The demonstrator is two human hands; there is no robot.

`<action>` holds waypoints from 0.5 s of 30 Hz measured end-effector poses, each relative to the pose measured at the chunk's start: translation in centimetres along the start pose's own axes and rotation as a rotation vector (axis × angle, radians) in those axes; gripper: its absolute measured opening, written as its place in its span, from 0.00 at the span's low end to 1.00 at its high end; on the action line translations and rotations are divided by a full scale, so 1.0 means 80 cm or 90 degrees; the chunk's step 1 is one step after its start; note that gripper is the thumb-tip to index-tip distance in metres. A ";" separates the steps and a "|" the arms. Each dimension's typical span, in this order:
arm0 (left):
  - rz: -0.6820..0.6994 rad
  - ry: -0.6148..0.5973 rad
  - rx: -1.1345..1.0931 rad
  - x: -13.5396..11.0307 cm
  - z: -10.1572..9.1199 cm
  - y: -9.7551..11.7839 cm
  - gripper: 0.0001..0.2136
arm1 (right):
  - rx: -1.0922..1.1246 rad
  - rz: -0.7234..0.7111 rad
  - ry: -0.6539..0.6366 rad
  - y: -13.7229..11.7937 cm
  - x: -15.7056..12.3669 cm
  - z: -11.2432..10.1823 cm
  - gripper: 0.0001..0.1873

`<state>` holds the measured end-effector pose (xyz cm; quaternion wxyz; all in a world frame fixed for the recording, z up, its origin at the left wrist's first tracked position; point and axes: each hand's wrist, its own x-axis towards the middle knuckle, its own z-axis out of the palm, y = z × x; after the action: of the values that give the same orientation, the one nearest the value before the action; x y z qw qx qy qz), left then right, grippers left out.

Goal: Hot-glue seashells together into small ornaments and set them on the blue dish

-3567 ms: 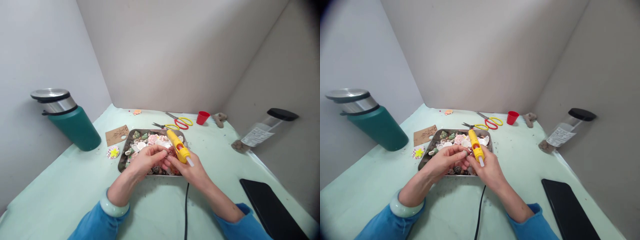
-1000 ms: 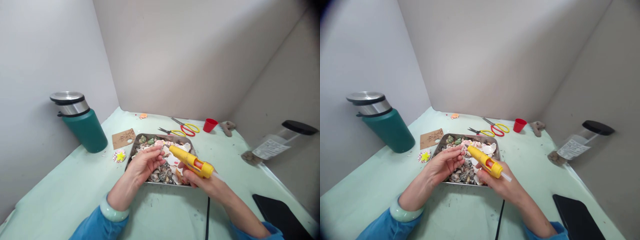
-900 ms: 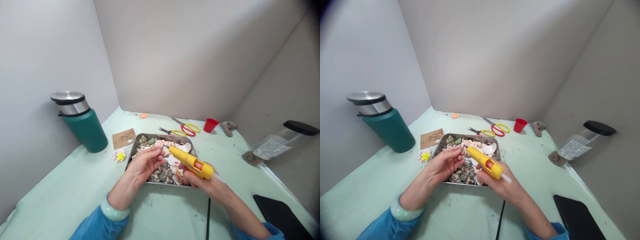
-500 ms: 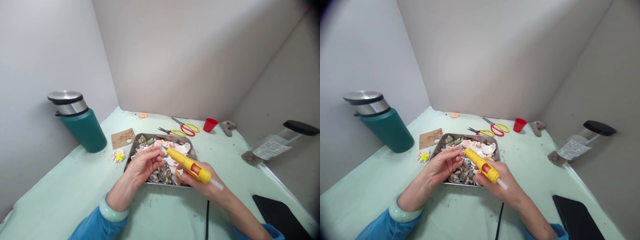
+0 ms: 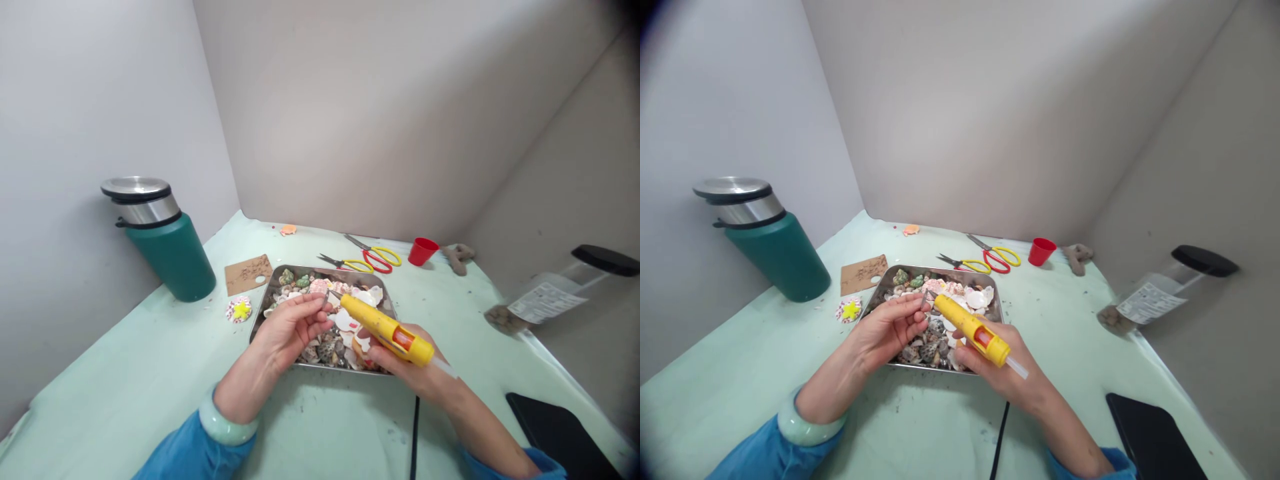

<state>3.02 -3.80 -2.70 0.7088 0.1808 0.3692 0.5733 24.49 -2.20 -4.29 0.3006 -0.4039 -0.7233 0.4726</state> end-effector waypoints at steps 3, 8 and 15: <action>0.015 0.029 -0.014 0.000 0.001 -0.001 0.03 | -0.025 -0.009 -0.002 0.002 0.000 0.000 0.13; -0.015 0.008 0.023 0.000 -0.001 -0.002 0.04 | -0.047 -0.027 -0.018 0.008 0.001 -0.001 0.13; -0.032 -0.013 0.006 -0.001 -0.004 -0.001 0.08 | -0.049 -0.050 -0.036 0.006 0.000 -0.002 0.11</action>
<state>2.88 -3.92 -2.94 0.7260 0.1808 0.3689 0.5515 24.74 -2.03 -4.69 0.2822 -0.3728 -0.7647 0.4434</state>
